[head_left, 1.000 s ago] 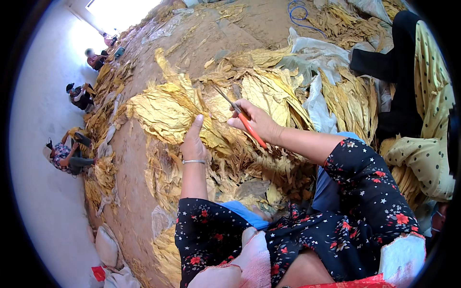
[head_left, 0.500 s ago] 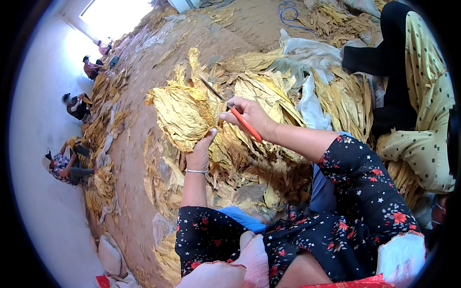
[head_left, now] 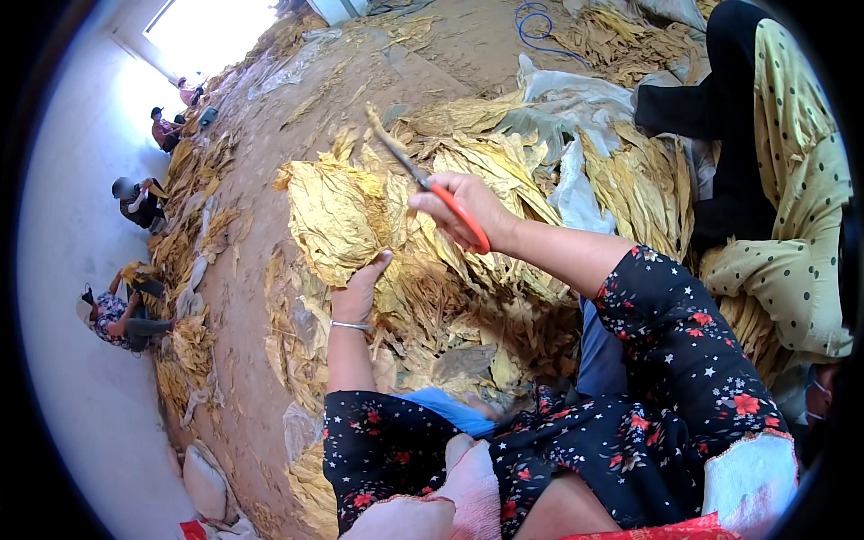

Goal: The person is using scissors to trim the edges and stems of large dried tobacco leaves while sitting on the floor surrounded by bundles of leaves.

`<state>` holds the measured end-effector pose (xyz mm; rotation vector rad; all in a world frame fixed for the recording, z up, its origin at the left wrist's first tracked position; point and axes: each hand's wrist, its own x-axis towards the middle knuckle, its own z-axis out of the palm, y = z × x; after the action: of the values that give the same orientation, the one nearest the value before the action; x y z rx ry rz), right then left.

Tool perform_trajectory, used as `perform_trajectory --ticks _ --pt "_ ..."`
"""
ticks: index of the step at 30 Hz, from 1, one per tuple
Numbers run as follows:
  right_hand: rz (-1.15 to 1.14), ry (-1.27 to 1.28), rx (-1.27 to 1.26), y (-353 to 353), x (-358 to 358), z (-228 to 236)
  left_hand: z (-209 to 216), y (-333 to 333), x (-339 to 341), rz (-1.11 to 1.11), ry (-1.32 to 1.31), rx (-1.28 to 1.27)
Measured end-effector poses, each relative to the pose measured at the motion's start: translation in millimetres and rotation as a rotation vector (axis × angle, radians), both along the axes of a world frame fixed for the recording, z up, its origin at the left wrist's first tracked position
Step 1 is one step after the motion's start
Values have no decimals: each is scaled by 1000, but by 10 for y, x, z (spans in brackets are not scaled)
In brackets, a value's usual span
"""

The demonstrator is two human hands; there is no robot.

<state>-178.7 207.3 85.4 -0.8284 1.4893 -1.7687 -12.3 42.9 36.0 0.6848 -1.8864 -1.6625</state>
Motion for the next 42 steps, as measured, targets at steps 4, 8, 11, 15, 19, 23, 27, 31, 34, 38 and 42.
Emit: perform_trajectory --ticks 4,8,11,15,19,23,27,31,34,38,42 --pt "-85 -194 -36 -5 -191 120 -75 -103 94 16 -60 95" --pt "-155 -117 67 47 -346 -44 -20 59 -51 115 -3 265" --pt "-122 112 83 12 -291 -297 98 150 -227 197 51 468" --pt "57 436 201 20 124 -284 77 85 -248 132 231 719" --pt "142 690 275 14 325 -357 112 169 -506 361 334 864" --pt "21 912 168 -74 431 -590 20 54 -550 419 393 917" --pt "153 662 267 -154 432 -551 4 8 -546 446 379 867" --pt "241 224 209 -134 325 -499 170 -107 -522 314 132 704" --pt "358 -467 152 -119 302 -568 245 -352 -195 240 -210 380" --pt "858 -935 209 -118 188 -789 522 -722 60 168 15 177" --pt "920 -1064 224 -36 261 -831 432 -679 39 524 81 175"
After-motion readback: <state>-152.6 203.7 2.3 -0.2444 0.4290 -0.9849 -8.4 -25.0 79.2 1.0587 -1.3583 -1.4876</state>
